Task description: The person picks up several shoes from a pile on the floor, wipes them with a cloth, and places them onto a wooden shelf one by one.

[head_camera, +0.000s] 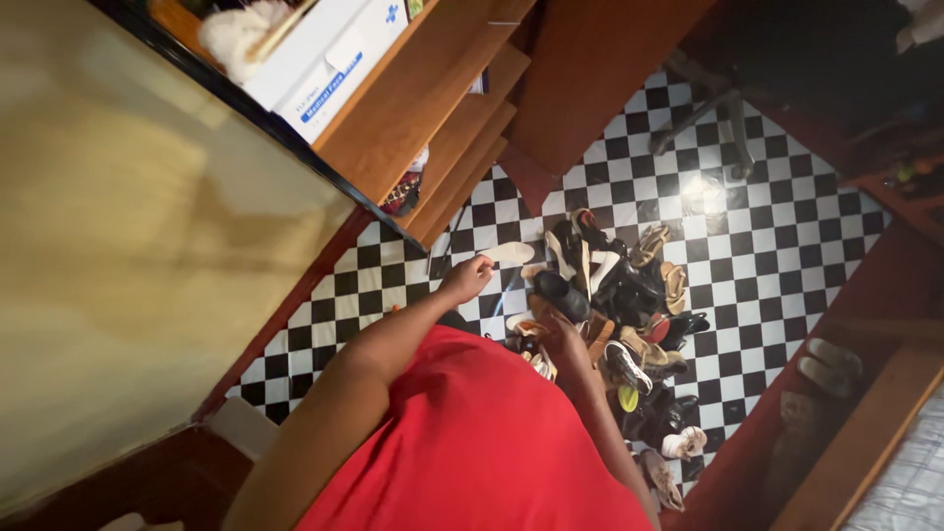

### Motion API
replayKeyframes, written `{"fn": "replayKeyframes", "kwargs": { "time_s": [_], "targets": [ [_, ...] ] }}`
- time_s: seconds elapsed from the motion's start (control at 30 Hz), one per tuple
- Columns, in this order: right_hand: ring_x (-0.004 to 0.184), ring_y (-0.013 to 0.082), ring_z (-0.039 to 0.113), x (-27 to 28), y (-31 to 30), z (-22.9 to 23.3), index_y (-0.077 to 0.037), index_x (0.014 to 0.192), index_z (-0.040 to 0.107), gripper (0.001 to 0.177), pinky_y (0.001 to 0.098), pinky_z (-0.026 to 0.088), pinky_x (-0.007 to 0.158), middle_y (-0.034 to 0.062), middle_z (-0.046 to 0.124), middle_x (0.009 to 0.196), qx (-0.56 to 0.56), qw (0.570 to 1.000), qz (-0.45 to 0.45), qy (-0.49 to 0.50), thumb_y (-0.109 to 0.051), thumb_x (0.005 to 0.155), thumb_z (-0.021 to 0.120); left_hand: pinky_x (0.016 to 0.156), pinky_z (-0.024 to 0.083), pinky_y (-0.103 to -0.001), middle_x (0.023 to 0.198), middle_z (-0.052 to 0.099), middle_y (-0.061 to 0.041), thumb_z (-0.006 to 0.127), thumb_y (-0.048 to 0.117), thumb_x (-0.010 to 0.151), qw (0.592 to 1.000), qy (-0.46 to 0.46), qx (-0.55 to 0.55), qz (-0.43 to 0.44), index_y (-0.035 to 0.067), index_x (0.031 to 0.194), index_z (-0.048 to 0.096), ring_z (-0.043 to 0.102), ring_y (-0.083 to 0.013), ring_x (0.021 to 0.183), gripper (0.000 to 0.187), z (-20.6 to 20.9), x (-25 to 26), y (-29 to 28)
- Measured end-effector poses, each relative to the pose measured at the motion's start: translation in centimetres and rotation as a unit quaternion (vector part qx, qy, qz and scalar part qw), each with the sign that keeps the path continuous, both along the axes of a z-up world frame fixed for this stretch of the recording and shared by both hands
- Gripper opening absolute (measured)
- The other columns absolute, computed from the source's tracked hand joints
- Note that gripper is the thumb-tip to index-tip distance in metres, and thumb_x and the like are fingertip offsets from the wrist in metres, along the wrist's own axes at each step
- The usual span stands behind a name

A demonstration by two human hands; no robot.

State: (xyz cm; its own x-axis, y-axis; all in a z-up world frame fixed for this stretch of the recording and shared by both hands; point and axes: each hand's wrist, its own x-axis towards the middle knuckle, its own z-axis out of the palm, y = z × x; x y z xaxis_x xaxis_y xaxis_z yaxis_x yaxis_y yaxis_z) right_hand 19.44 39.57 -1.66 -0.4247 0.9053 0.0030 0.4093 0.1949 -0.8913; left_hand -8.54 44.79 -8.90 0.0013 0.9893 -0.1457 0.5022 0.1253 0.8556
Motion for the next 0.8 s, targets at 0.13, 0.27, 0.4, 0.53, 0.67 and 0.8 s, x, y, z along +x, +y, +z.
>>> {"fn": "replayKeyframes", "kwargs": {
  "time_s": [0.13,0.27,0.4,0.53,0.67,0.8],
  "targets": [
    [0.121,0.0242,0.068,-2.3,4.0,-1.9,-0.004,0.135,0.068,0.038,0.0359,0.050,0.099,0.0121,0.074,0.127,-0.102,0.994,-0.049,0.004,-0.007,0.097,0.070,0.082,0.059,-0.040,0.103,0.077,-0.009,0.069,0.032,0.092,0.999,0.019,-0.017,0.037,0.014,0.114,0.068,0.075,-0.0285,0.097,0.027,0.6,-2.5,0.8],
    [0.116,0.0228,0.068,-3.8,5.6,-2.2,-0.003,0.131,0.067,0.040,0.0359,0.052,0.095,0.0098,0.072,0.124,-0.142,0.988,-0.057,0.013,-0.007,0.092,0.070,0.082,0.057,-0.041,0.108,0.077,-0.007,0.067,0.029,0.092,0.996,0.068,-0.040,0.037,0.018,0.119,0.066,0.074,-0.0294,0.097,0.030,1.5,-5.6,1.7],
    [0.111,0.0214,0.069,-4.3,3.5,-1.8,-0.002,0.128,0.066,0.042,0.0359,0.054,0.091,0.0076,0.070,0.122,-0.178,0.979,-0.060,0.074,-0.006,0.086,0.069,0.087,0.056,-0.041,0.112,0.076,-0.007,0.065,0.026,0.094,0.999,0.026,-0.032,0.026,0.016,0.121,0.064,0.072,-0.0303,0.103,0.029,1.4,-8.2,2.9],
    [0.104,0.0261,0.068,-7.4,5.2,-3.4,0.001,0.125,0.066,0.031,0.0391,0.055,0.089,0.0115,0.071,0.113,-0.078,0.997,-0.005,0.014,-0.008,0.095,0.065,0.094,0.055,-0.039,0.119,0.074,-0.010,0.066,0.026,0.093,0.998,0.003,-0.004,0.055,0.013,0.123,0.064,0.070,-0.0294,0.112,0.033,0.7,-9.6,4.1],
    [0.099,0.0342,0.070,-10.0,6.4,-3.6,-0.005,0.124,0.069,0.037,0.0435,0.054,0.084,0.0164,0.073,0.109,-0.007,0.991,0.088,-0.099,-0.014,0.088,0.071,0.102,0.050,-0.041,0.131,0.068,-0.015,0.067,0.023,0.093,0.995,0.022,0.040,0.087,0.010,0.131,0.060,0.064,-0.0324,0.122,0.041,0.1,-10.6,3.5],
    [0.092,0.0400,0.067,-12.9,9.6,0.5,-0.009,0.124,0.068,0.035,0.0480,0.052,0.081,0.0193,0.071,0.106,-0.047,0.971,0.156,-0.177,-0.020,0.091,0.069,0.102,0.049,-0.042,0.135,0.063,-0.016,0.070,0.022,0.092,0.989,0.037,0.026,0.142,0.010,0.136,0.057,0.061,-0.0355,0.124,0.047,-0.4,-10.6,2.7]
  ]
}}
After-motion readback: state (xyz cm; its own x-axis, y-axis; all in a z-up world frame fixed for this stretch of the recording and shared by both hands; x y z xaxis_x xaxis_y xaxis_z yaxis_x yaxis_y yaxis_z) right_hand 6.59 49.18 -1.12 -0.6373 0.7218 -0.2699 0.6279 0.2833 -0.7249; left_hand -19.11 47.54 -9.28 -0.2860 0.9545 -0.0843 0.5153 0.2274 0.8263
